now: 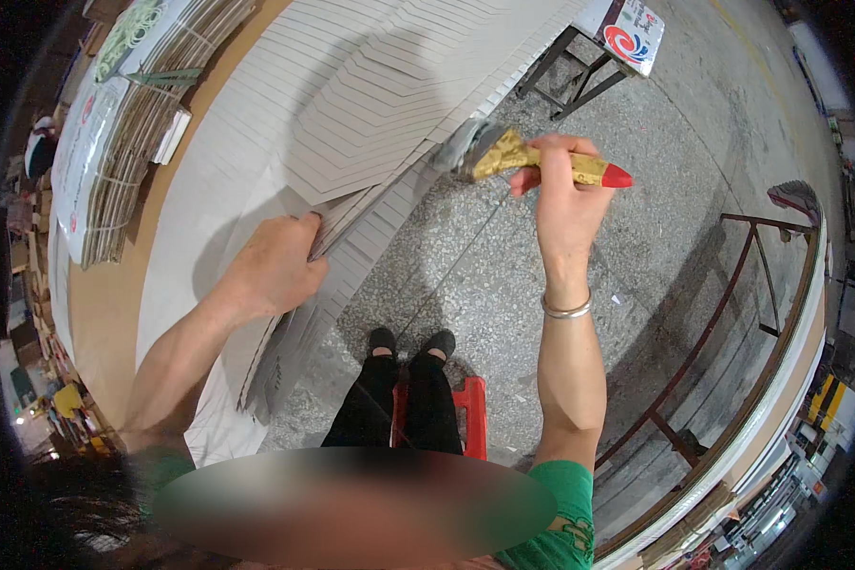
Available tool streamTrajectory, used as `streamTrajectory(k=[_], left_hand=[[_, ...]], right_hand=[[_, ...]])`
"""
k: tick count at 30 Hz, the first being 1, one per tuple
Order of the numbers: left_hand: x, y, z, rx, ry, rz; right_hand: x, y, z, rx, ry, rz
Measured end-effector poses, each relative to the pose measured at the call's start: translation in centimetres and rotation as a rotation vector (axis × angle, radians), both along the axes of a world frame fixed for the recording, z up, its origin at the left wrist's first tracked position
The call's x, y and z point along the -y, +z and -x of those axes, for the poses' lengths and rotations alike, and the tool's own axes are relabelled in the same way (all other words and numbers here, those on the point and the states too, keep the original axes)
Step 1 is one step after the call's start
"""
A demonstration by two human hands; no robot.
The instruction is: Applying glue or adhesive with a brush to paperboards in a factory setting.
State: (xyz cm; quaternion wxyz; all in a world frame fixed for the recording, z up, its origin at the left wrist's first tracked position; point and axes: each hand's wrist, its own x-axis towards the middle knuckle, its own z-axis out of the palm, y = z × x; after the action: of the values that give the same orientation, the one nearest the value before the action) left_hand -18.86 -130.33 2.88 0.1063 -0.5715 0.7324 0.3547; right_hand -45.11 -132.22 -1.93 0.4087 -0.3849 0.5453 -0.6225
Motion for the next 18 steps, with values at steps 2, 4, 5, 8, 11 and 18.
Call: streamTrajectory(k=[2, 4, 5, 8, 11, 18], left_hand=[[-0.1, -0.3, -0.2, -0.029, -0.015, 0.032], [-0.2, -0.4, -0.2, -0.089, -0.015, 0.067], [-0.2, -0.4, -0.2, -0.091, -0.016, 0.064], [-0.2, -0.3, -0.4, -0.084, -0.013, 0.081], [-0.5, -0.4, -0.4, -0.129, -0.017, 0.105], [-0.5, -0.3, -0.6, -0.15, -0.049, 0.107]], right_hand=[[-1.0, 0.4, 0.1, 0.008, -0.007, -0.001], [-1.2, 0.4, -0.3, 0.018, -0.012, -0.004], [-1.0, 0.4, -0.7, 0.019, -0.023, 0.0], [-2.5, 0.8, -1.9, -0.01, 0.013, -0.03], [-4.4, 1.7, -3.3, 0.002, 0.043, -0.078], [-7.9, 1.1, -6.0, 0.004, 0.118, -0.021]])
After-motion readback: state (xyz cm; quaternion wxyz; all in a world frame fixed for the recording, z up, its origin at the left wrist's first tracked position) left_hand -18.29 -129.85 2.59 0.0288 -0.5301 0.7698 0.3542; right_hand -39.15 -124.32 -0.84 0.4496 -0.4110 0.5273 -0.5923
